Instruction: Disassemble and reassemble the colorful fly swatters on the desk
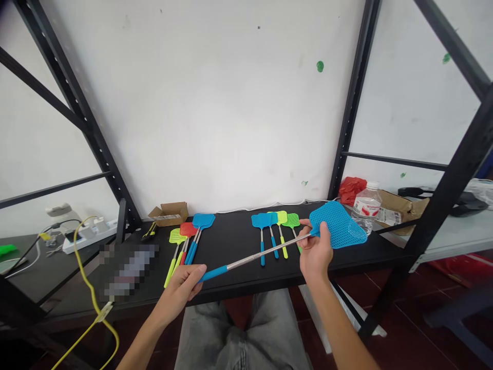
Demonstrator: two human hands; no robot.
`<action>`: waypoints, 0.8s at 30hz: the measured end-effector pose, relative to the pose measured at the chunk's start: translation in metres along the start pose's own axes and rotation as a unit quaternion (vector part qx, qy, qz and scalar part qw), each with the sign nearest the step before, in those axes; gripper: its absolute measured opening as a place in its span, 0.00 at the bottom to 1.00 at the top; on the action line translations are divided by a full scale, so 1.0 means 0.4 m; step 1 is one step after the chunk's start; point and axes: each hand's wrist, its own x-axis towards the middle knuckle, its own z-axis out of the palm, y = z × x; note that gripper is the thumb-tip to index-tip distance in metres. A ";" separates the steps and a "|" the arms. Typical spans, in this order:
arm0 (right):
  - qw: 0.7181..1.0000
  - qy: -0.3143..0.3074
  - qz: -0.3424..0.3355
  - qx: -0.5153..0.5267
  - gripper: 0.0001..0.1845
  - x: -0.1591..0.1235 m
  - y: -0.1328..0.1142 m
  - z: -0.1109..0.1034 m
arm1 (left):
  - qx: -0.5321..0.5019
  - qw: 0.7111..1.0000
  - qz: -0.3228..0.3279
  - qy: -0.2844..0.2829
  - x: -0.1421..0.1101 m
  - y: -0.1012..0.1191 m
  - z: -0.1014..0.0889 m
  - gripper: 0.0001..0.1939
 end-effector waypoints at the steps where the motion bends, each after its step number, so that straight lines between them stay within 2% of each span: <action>1: 1.000 -0.007 0.009 -0.010 0.20 0.006 -0.010 -0.003 | 0.002 1.000 0.006 0.000 0.002 0.002 -0.004 0.29; 5: 0.999 -0.006 0.032 -0.030 0.13 0.039 -0.056 -0.028 | -0.012 0.999 0.011 0.029 0.010 0.001 -0.027 0.28; 8: 0.999 0.026 0.017 -0.010 0.14 0.065 -0.090 -0.056 | -0.007 0.998 0.007 0.057 0.011 -0.004 -0.047 0.26; 11: 0.999 0.037 0.020 0.004 0.16 0.076 -0.105 -0.070 | 0.009 0.999 0.005 0.046 0.010 0.000 -0.044 0.23; 15: 0.997 0.009 0.074 0.009 0.16 0.061 -0.073 -0.049 | 0.037 0.999 0.007 -0.025 0.004 0.019 0.005 0.17; 18: 0.991 -0.041 0.125 -0.008 0.21 0.038 -0.031 -0.025 | 0.077 0.994 0.010 -0.075 -0.003 0.029 0.042 0.17; 21: 0.987 -0.072 0.140 -0.020 0.24 0.021 -0.002 -0.010 | 0.106 0.990 0.014 -0.088 -0.007 0.028 0.052 0.19; 24: 0.990 -0.068 0.125 -0.017 0.23 0.014 0.010 -0.002 | 0.113 0.990 0.013 -0.084 -0.006 0.024 0.044 0.20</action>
